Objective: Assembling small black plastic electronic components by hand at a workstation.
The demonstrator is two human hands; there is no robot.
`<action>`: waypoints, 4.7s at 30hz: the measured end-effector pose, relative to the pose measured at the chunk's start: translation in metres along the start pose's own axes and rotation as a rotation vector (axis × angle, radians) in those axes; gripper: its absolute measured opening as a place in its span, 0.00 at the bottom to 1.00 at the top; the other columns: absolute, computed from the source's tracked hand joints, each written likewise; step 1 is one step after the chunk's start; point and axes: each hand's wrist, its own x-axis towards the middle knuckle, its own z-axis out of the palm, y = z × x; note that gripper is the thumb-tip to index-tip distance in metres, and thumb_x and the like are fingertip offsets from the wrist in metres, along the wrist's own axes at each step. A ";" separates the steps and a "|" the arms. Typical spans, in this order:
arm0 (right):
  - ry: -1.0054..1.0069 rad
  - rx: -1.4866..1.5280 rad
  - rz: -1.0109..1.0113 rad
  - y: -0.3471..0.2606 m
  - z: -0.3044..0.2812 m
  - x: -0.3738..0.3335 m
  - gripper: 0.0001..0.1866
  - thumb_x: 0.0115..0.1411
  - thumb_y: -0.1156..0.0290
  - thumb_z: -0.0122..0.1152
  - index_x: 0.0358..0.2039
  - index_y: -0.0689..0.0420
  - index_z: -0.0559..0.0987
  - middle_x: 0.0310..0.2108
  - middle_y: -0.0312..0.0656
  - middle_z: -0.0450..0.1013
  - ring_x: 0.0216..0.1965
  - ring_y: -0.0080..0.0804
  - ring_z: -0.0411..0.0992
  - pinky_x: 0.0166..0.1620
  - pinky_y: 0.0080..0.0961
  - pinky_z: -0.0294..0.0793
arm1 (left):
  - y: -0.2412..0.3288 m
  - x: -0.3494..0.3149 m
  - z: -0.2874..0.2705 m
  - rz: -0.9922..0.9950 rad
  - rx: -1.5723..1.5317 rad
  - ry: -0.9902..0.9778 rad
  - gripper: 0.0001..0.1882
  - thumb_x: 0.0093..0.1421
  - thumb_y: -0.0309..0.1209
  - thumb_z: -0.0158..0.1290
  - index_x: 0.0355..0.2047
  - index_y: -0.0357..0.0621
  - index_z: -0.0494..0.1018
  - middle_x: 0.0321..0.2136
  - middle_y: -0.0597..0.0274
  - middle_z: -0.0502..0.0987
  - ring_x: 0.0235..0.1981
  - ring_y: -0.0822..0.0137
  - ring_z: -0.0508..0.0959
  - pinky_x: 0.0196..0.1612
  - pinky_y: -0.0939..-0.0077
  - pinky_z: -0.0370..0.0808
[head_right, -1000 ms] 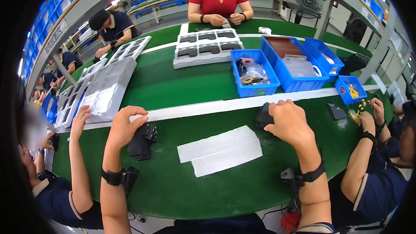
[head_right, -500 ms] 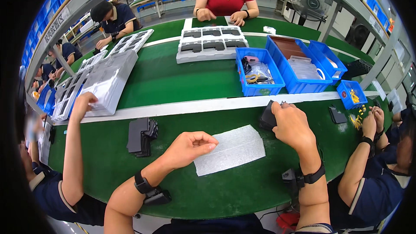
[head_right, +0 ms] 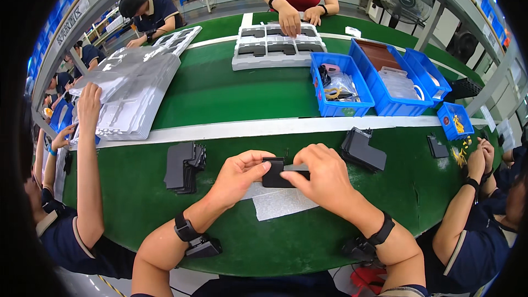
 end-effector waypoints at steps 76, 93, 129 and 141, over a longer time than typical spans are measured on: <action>0.061 0.390 0.332 -0.010 0.014 -0.004 0.08 0.49 0.72 0.65 0.27 0.61 0.76 0.29 0.43 0.74 0.35 0.42 0.71 0.38 0.33 0.69 | -0.004 -0.008 0.015 0.080 0.089 0.070 0.09 0.60 0.22 0.52 0.41 0.36 0.67 0.34 0.61 0.77 0.36 0.77 0.75 0.40 0.81 0.72; 0.055 0.477 0.259 -0.004 0.011 -0.006 0.03 0.48 0.77 0.64 0.25 0.60 0.79 0.27 0.40 0.76 0.32 0.34 0.71 0.36 0.28 0.70 | 0.003 -0.010 0.016 0.042 0.175 -0.008 0.10 0.60 0.21 0.51 0.42 0.38 0.66 0.37 0.62 0.76 0.38 0.77 0.75 0.43 0.81 0.72; -0.174 -0.461 0.328 0.045 -0.069 -0.009 0.19 0.38 0.73 0.70 0.32 0.59 0.72 0.29 0.48 0.73 0.36 0.48 0.72 0.38 0.39 0.71 | 0.020 0.001 0.006 -0.049 0.243 -0.057 0.14 0.60 0.30 0.55 0.45 0.37 0.74 0.39 0.64 0.77 0.41 0.75 0.75 0.49 0.78 0.69; 0.053 0.137 0.034 0.009 0.006 -0.004 0.15 0.43 0.73 0.69 0.30 0.59 0.73 0.28 0.42 0.70 0.28 0.39 0.70 0.31 0.34 0.69 | 0.006 -0.001 0.008 -0.009 -0.012 0.026 0.14 0.61 0.29 0.54 0.45 0.38 0.71 0.37 0.65 0.77 0.35 0.79 0.76 0.36 0.83 0.75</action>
